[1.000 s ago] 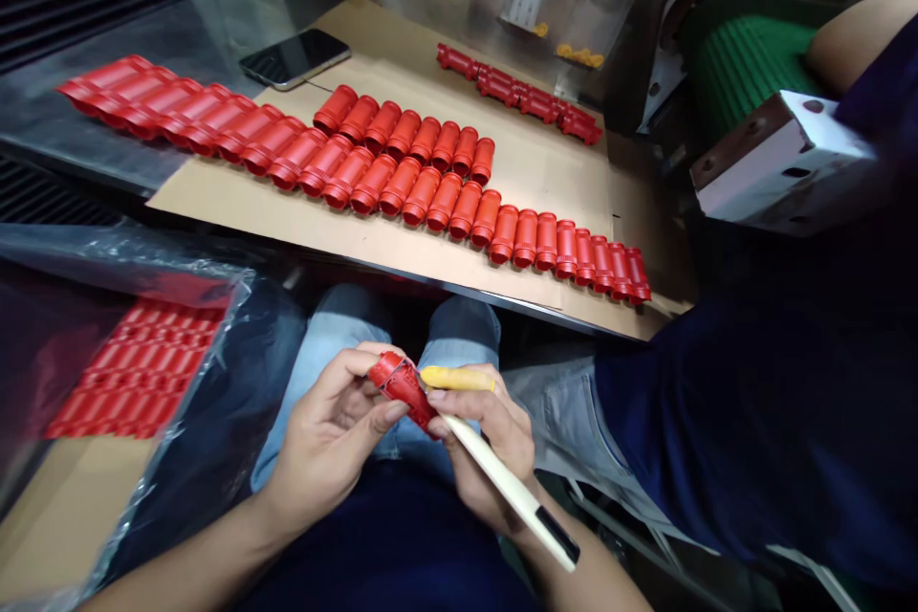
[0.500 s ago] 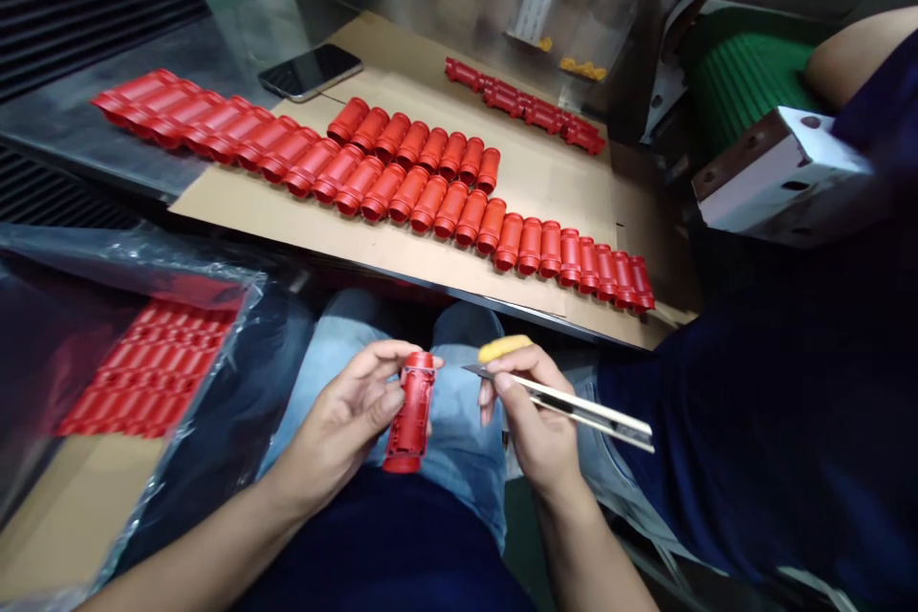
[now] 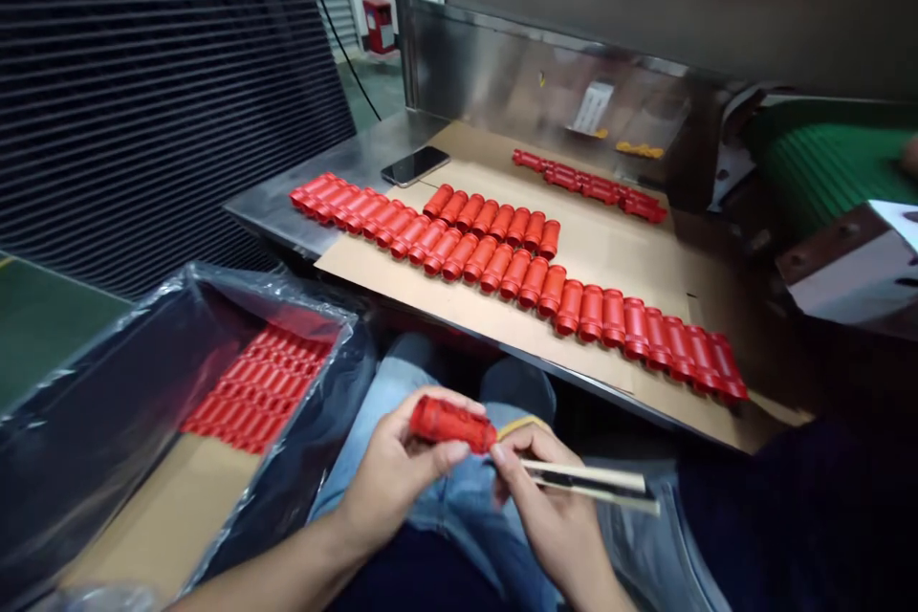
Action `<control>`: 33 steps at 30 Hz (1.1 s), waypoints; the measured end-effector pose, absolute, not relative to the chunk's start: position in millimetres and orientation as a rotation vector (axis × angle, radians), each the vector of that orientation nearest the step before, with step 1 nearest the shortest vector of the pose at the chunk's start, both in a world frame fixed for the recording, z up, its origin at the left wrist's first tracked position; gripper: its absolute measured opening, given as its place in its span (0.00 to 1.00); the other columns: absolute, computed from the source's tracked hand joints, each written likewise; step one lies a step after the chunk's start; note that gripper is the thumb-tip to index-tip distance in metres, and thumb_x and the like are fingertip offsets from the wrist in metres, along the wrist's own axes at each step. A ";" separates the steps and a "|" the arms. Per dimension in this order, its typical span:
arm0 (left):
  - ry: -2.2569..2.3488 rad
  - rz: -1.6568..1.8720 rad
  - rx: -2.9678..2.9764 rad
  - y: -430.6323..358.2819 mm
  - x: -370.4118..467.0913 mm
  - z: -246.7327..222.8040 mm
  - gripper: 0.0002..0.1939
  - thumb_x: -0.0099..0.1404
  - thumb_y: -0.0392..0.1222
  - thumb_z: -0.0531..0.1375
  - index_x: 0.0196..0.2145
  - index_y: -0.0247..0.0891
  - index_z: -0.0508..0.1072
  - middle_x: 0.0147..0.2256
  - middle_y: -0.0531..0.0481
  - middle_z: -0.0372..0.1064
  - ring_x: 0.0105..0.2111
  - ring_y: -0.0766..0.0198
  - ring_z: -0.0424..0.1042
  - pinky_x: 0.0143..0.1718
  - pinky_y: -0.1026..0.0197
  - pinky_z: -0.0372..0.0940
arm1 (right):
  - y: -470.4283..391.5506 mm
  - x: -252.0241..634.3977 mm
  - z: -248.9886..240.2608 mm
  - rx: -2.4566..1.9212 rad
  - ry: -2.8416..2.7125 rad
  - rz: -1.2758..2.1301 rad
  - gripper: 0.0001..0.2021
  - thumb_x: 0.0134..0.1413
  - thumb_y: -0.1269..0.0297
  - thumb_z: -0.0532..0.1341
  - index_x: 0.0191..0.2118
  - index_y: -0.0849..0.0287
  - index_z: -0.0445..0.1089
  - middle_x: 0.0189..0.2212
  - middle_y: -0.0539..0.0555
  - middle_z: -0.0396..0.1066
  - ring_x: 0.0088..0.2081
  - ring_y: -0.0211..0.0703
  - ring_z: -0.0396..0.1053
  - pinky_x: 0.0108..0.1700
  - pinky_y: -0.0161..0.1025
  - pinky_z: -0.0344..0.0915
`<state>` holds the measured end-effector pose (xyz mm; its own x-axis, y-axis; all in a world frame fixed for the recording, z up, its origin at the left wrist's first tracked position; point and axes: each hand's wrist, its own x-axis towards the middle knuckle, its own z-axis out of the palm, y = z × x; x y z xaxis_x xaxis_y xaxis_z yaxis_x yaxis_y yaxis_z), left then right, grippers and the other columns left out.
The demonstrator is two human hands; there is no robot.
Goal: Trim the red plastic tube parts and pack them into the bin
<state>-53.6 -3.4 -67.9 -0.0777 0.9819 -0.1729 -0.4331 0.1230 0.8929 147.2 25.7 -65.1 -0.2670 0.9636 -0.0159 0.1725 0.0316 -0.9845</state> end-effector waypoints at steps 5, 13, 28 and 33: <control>0.999 1.316 0.502 -2.2 -56.3 -64.1 0.15 0.64 0.41 0.76 0.47 0.36 0.82 0.46 0.40 0.80 0.27 0.69 0.68 0.28 0.67 0.65 | 16.4 156.5 -58.5 -0.924 -1.835 0.749 0.15 0.71 0.72 0.65 0.59 0.56 0.79 0.52 0.62 0.82 0.49 0.51 0.83 0.50 0.44 0.83; 0.994 1.281 0.559 -5.6 -57.0 -63.5 0.13 0.65 0.40 0.75 0.46 0.37 0.82 0.45 0.43 0.77 0.28 0.70 0.66 0.27 0.68 0.63 | 12.6 154.6 -60.5 -0.751 -1.808 0.790 0.19 0.71 0.74 0.65 0.63 0.53 0.78 0.52 0.62 0.81 0.47 0.51 0.80 0.46 0.47 0.82; 1.011 1.318 0.507 -5.4 -48.7 -52.2 0.11 0.65 0.38 0.75 0.44 0.37 0.82 0.45 0.44 0.76 0.26 0.73 0.65 0.27 0.69 0.63 | 6.7 150.3 -58.7 -0.777 -1.774 0.709 0.23 0.67 0.80 0.65 0.63 0.55 0.77 0.53 0.62 0.80 0.47 0.51 0.80 0.45 0.46 0.81; 0.955 1.379 0.580 -8.1 -51.2 -62.4 0.11 0.66 0.36 0.74 0.45 0.38 0.80 0.47 0.44 0.76 0.26 0.72 0.68 0.28 0.68 0.66 | 1.5 147.5 -57.0 -0.832 -1.763 0.686 0.20 0.69 0.79 0.64 0.62 0.56 0.76 0.53 0.62 0.80 0.48 0.50 0.80 0.48 0.46 0.81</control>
